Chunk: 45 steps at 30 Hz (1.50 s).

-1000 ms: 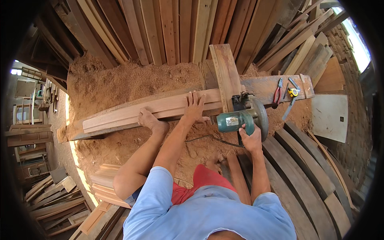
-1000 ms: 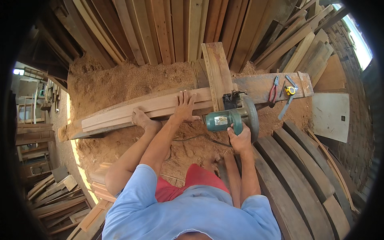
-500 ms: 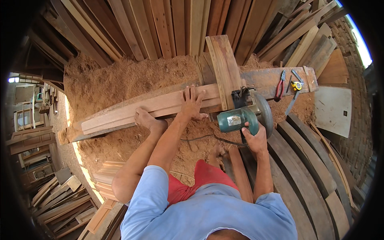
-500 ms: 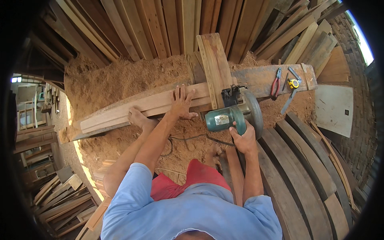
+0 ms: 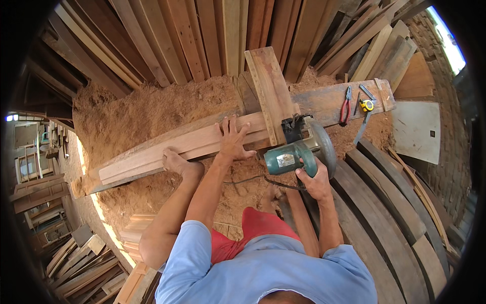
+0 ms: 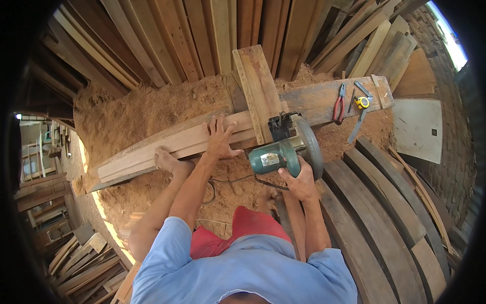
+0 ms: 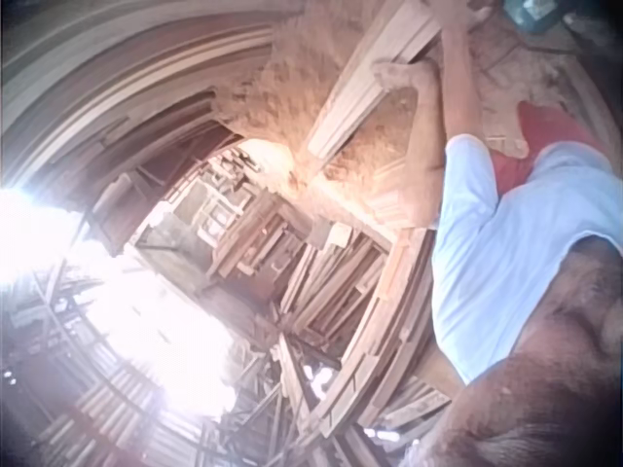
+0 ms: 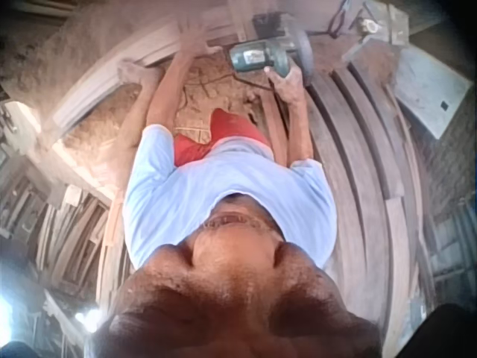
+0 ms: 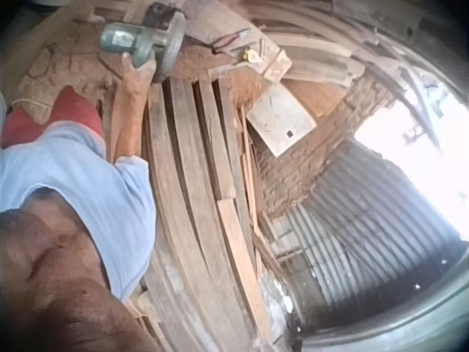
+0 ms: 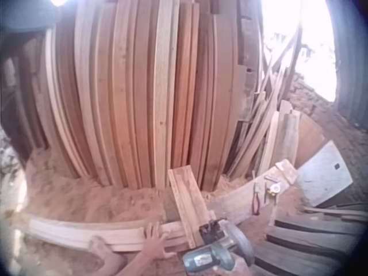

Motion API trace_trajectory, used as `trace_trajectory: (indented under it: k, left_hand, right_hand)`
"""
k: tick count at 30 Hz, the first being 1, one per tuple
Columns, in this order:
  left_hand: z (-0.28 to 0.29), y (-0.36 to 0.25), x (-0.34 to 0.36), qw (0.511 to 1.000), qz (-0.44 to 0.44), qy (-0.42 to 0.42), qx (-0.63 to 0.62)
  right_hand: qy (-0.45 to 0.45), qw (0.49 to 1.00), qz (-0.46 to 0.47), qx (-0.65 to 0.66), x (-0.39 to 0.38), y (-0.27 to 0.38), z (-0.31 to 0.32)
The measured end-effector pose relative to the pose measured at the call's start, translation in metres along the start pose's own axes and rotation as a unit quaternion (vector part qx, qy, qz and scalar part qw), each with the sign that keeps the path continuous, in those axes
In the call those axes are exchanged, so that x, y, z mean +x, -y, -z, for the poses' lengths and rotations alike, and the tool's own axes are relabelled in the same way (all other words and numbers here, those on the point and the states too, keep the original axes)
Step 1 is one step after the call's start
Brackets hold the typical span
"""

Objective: The person measures and cuts a long wooden plank using a circular saw. They repeatedly measure the wood with a tape measure and a square, mark the cut lines, and then use the circular saw to cut the plank into smaller sections.

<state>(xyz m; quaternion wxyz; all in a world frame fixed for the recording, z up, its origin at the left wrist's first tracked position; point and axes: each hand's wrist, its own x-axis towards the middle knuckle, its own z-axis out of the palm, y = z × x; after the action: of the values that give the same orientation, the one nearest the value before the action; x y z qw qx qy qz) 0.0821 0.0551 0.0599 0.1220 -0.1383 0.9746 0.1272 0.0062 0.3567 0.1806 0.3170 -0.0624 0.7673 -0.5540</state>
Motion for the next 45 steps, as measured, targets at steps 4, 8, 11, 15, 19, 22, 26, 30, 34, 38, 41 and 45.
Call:
trace_trajectory:
  k: [4,8,11,15,19,22,26,30,34,38,41,45]
  left_hand:
    - [0.007,-0.005,0.0,1.0,0.013,0.02,-0.004]
    - [0.001,-0.006,-0.005,1.0,0.027,-0.006,-0.004]
    - [0.0,-0.006,-0.003,0.999,0.032,-0.022,-0.014]
    - [0.0,-0.006,-0.004,0.998,0.044,-0.012,-0.035]
    - [-0.003,-0.004,-0.004,0.998,0.034,-0.033,-0.041]
    - [-0.006,-0.002,-0.005,0.998,0.034,-0.042,-0.044]
    - [-0.006,-0.004,-0.005,0.997,0.03,-0.05,-0.05]
    - [-0.007,-0.002,-0.004,0.997,0.021,-0.059,-0.047]
    - [-0.006,-0.002,-0.005,0.997,0.021,-0.056,-0.048]
    - [-0.003,-0.004,-0.004,0.997,0.018,-0.053,-0.044]
    - [-0.003,-0.004,-0.004,0.998,0.021,-0.045,-0.044]
    - [-0.006,-0.003,-0.002,0.998,0.024,-0.044,-0.036]
  right_hand:
    - [-0.036,0.999,-0.005,-0.017,0.0,0.003,-0.008]
    - [-0.041,0.998,0.029,-0.048,0.001,-0.014,-0.01]
    - [-0.039,0.999,0.026,-0.012,0.003,-0.024,-0.008]
    - [-0.03,0.999,0.024,-0.003,0.001,-0.014,-0.005]
    - [-0.044,0.999,0.029,-0.005,-0.007,-0.004,-0.005]
    - [-0.04,0.999,0.03,0.0,-0.013,-0.005,-0.003]
    - [-0.022,0.999,0.026,-0.029,-0.015,-0.01,0.0]
    - [-0.023,0.999,0.023,-0.019,-0.013,-0.017,-0.005]
    - [-0.019,0.999,0.026,-0.017,-0.013,-0.017,-0.007]
    - [-0.01,0.999,0.031,-0.033,-0.013,-0.022,-0.011]
    - [-0.011,0.998,0.038,-0.04,-0.013,-0.028,-0.015]
    - [-0.001,1.0,0.018,-0.02,-0.014,-0.03,-0.023]
